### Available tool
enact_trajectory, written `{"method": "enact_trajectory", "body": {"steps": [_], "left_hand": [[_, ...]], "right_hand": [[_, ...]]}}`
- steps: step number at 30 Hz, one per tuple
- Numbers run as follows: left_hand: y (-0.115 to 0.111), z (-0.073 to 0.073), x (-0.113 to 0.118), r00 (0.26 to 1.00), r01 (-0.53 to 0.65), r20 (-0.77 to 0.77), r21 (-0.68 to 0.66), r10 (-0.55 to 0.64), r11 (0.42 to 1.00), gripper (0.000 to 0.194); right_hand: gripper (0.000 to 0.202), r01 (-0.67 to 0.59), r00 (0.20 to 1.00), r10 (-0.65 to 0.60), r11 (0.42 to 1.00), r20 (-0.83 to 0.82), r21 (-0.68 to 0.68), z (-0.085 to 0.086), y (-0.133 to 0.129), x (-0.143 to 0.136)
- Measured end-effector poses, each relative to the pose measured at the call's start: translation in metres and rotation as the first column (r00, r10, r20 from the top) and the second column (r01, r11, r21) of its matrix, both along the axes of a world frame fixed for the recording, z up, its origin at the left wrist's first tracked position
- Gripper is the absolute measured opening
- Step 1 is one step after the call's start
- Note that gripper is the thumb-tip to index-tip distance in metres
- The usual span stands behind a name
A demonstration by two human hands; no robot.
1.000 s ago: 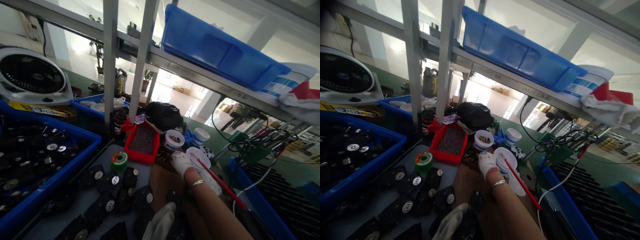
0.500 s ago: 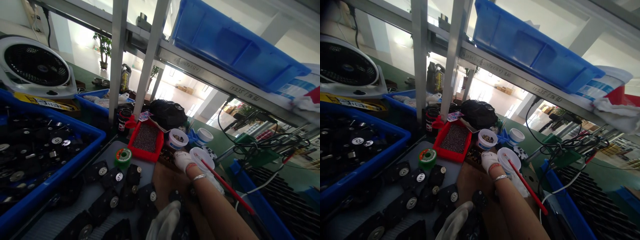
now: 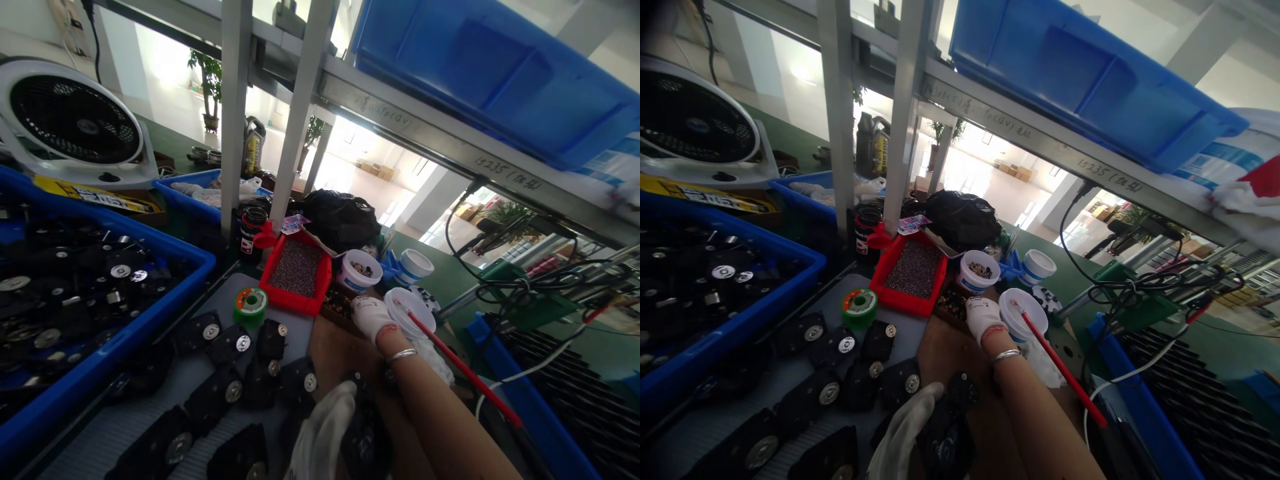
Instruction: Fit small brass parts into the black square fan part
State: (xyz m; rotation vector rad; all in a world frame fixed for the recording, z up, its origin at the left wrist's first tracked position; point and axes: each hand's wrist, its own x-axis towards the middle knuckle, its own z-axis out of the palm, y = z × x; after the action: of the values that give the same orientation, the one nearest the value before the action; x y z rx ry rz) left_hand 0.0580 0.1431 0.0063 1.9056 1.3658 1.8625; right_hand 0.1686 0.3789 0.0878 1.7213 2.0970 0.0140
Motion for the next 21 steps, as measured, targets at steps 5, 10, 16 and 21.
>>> {"method": "enact_trajectory", "body": {"steps": [5, 10, 16, 21], "left_hand": [[0.001, -0.008, 0.007, 0.997, -0.080, 0.002, -0.025, 0.080, 0.997, 0.066], [0.011, -0.008, 0.006, 0.978, -0.164, -0.116, 0.071, 0.171, 0.984, 0.066], [0.016, -0.007, 0.004, 0.977, -0.087, -0.188, 0.072, 0.099, 0.994, 0.062], [0.011, -0.011, 0.005, 0.969, -0.029, -0.240, 0.097, 0.052, 0.995, 0.059]], "right_hand": [[0.020, -0.003, 0.995, 0.019, 0.987, -0.098, 0.158, 0.029, -0.026, -0.004], [0.017, -0.121, 0.914, 0.235, 0.936, -0.332, 0.330, 0.070, -0.102, 0.023], [0.015, -0.331, 0.550, 0.711, 0.668, -0.438, 0.667, 0.046, -0.176, 0.053], [0.020, -0.400, 0.715, 0.692, 0.522, -0.100, 0.754, 0.025, -0.196, 0.047]]}}
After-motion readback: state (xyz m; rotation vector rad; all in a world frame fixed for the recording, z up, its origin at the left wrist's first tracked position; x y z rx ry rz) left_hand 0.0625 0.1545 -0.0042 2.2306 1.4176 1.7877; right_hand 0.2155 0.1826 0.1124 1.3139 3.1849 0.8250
